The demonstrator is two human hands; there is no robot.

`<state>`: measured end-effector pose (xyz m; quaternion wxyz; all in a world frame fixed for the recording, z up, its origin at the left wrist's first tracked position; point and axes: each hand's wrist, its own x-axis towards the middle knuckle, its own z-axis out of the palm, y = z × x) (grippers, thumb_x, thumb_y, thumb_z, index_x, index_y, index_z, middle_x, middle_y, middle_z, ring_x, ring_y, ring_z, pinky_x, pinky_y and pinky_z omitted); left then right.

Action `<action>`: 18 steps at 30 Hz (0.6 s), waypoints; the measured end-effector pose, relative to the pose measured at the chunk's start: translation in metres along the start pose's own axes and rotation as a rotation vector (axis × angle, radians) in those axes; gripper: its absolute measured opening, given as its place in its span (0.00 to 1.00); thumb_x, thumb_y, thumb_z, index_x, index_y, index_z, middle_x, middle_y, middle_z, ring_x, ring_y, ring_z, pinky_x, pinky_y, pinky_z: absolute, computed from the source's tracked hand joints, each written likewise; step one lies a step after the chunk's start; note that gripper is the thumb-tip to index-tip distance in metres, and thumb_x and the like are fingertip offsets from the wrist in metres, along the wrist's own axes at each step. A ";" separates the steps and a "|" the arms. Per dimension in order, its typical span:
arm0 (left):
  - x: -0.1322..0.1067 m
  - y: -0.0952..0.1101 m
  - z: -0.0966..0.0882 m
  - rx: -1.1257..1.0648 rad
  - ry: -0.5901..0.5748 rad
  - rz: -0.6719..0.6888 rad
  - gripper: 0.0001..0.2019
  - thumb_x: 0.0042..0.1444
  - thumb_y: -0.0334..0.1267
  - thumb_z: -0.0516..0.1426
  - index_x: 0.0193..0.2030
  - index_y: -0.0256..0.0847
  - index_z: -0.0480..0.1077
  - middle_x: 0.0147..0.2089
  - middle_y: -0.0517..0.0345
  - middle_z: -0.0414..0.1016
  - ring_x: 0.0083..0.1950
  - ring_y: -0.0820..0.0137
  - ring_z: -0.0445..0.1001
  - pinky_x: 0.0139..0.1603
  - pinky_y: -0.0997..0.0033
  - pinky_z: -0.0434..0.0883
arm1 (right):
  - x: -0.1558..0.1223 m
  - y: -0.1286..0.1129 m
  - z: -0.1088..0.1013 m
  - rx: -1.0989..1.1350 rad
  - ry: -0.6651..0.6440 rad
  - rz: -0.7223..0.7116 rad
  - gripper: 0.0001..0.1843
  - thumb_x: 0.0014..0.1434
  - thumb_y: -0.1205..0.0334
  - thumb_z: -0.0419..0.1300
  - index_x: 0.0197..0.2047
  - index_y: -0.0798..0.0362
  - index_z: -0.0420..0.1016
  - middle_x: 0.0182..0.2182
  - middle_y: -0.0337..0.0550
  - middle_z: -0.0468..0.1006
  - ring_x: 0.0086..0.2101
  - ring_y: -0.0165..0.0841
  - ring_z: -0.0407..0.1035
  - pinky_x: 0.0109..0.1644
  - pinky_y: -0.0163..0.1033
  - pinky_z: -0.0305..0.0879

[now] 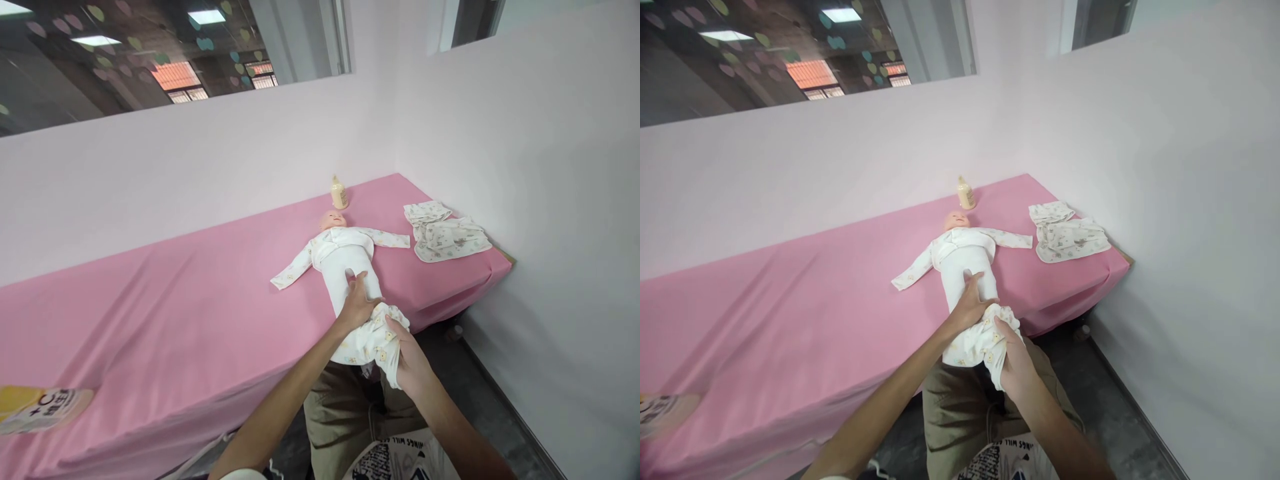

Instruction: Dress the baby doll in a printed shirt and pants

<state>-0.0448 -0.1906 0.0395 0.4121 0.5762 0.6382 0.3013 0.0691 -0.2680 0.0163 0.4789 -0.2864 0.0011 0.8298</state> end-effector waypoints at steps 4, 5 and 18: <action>-0.006 0.007 -0.006 -0.133 -0.064 -0.116 0.29 0.58 0.47 0.57 0.64 0.41 0.58 0.43 0.50 0.70 0.43 0.62 0.72 0.51 0.58 0.69 | 0.006 -0.004 0.007 -0.043 -0.008 -0.047 0.20 0.52 0.53 0.68 0.48 0.49 0.76 0.40 0.45 0.82 0.42 0.42 0.77 0.43 0.45 0.76; -0.010 0.008 -0.008 -0.164 -0.097 -0.138 0.27 0.60 0.48 0.54 0.63 0.41 0.59 0.39 0.52 0.70 0.40 0.64 0.72 0.48 0.59 0.70 | 0.007 -0.005 0.008 -0.061 -0.020 -0.065 0.21 0.52 0.51 0.68 0.48 0.48 0.76 0.40 0.45 0.82 0.42 0.42 0.77 0.42 0.45 0.76; -0.083 0.004 -0.001 0.342 -0.100 0.157 0.20 0.58 0.37 0.52 0.58 0.45 0.66 0.56 0.47 0.68 0.53 0.54 0.69 0.53 0.58 0.64 | 0.007 -0.009 0.009 -0.019 -0.090 -0.075 0.22 0.55 0.47 0.66 0.48 0.52 0.75 0.40 0.44 0.82 0.42 0.38 0.77 0.42 0.39 0.74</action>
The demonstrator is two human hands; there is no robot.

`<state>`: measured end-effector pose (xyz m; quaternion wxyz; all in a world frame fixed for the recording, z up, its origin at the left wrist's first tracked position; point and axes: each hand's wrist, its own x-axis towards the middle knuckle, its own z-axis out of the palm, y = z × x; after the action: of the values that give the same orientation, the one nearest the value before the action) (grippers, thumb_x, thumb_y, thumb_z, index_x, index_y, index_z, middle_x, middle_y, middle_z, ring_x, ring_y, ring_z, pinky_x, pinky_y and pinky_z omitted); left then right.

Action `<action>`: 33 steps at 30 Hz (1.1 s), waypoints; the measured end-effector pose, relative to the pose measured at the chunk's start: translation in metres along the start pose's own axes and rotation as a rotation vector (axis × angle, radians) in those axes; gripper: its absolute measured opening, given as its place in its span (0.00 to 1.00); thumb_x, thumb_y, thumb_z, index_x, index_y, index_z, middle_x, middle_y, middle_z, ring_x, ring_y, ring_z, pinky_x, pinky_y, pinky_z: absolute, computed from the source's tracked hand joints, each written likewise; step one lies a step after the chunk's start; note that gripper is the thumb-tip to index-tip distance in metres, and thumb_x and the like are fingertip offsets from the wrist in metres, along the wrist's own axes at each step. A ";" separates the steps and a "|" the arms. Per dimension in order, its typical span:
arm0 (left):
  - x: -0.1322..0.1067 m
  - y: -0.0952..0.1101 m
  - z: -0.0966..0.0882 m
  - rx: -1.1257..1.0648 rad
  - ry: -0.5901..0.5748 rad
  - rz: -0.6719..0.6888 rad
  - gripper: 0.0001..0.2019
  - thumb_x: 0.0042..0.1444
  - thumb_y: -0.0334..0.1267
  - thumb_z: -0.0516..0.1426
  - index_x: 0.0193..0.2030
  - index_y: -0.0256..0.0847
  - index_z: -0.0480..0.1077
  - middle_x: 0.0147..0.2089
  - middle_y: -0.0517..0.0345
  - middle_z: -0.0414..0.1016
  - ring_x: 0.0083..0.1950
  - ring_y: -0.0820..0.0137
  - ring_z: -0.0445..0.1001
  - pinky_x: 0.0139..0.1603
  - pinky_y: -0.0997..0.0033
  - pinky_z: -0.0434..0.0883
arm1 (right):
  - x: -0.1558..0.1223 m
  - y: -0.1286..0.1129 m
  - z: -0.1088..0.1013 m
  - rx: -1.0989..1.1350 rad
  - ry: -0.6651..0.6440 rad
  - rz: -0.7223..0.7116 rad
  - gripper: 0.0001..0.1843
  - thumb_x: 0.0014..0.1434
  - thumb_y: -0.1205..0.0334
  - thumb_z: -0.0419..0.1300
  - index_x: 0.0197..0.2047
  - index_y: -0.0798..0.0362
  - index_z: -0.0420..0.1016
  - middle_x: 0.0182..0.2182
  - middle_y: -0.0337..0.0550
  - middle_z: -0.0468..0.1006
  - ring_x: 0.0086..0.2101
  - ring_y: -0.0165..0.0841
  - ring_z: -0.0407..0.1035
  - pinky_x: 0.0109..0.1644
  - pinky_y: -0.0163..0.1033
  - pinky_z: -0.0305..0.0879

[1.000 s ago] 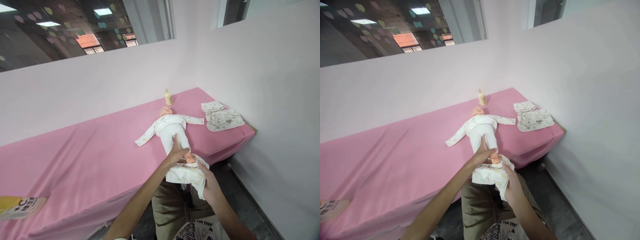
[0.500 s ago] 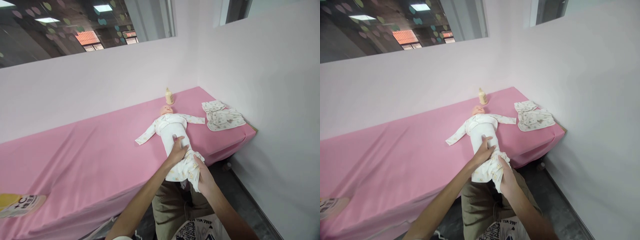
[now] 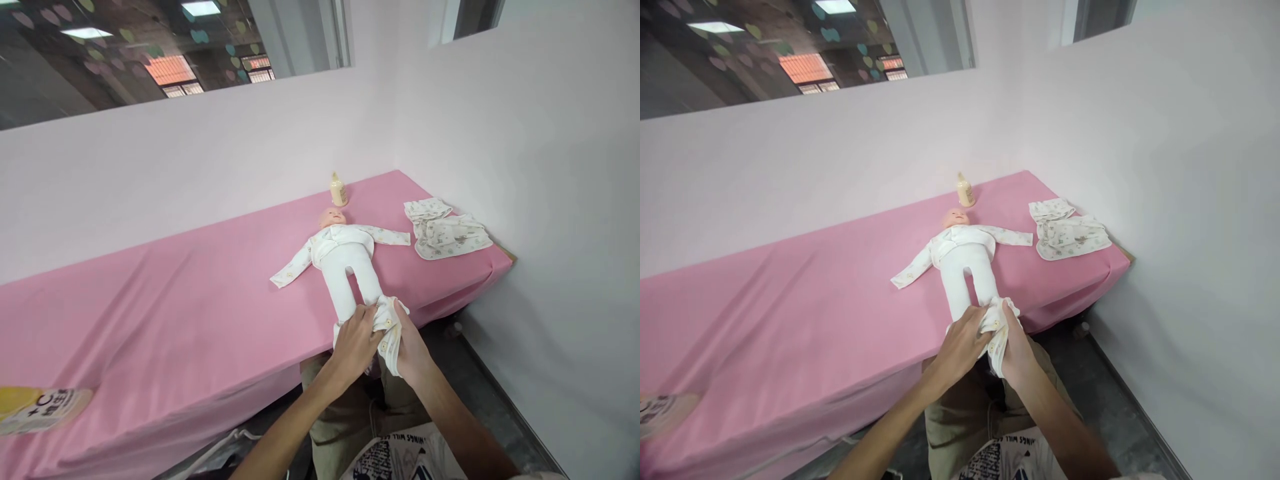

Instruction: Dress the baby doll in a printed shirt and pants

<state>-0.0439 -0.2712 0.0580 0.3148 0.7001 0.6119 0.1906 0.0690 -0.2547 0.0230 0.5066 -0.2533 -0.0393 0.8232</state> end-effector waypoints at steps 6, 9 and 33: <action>0.017 -0.010 -0.018 -0.037 -0.056 0.176 0.11 0.57 0.32 0.49 0.41 0.43 0.72 0.41 0.53 0.74 0.42 0.62 0.71 0.43 0.67 0.64 | -0.001 -0.001 -0.002 0.001 0.020 -0.016 0.22 0.55 0.46 0.65 0.48 0.50 0.76 0.40 0.44 0.82 0.41 0.38 0.77 0.43 0.41 0.74; 0.028 -0.016 -0.030 -0.113 -0.078 0.151 0.07 0.55 0.33 0.50 0.33 0.42 0.70 0.32 0.57 0.72 0.35 0.65 0.69 0.39 0.70 0.64 | -0.003 -0.002 -0.001 -0.007 -0.011 -0.005 0.24 0.56 0.45 0.64 0.50 0.50 0.75 0.42 0.45 0.82 0.43 0.39 0.76 0.44 0.42 0.74; 0.021 -0.007 -0.006 -0.216 -0.046 -0.087 0.29 0.49 0.48 0.63 0.58 0.46 0.65 0.46 0.54 0.75 0.46 0.58 0.72 0.42 0.67 0.66 | 0.006 0.005 -0.011 -0.058 0.058 -0.077 0.23 0.56 0.47 0.65 0.51 0.51 0.75 0.43 0.42 0.81 0.43 0.37 0.76 0.46 0.40 0.73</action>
<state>-0.0495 -0.2486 0.0551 0.4103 0.6392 0.6101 0.2256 0.0679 -0.2543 0.0101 0.5315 -0.2898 -0.0581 0.7938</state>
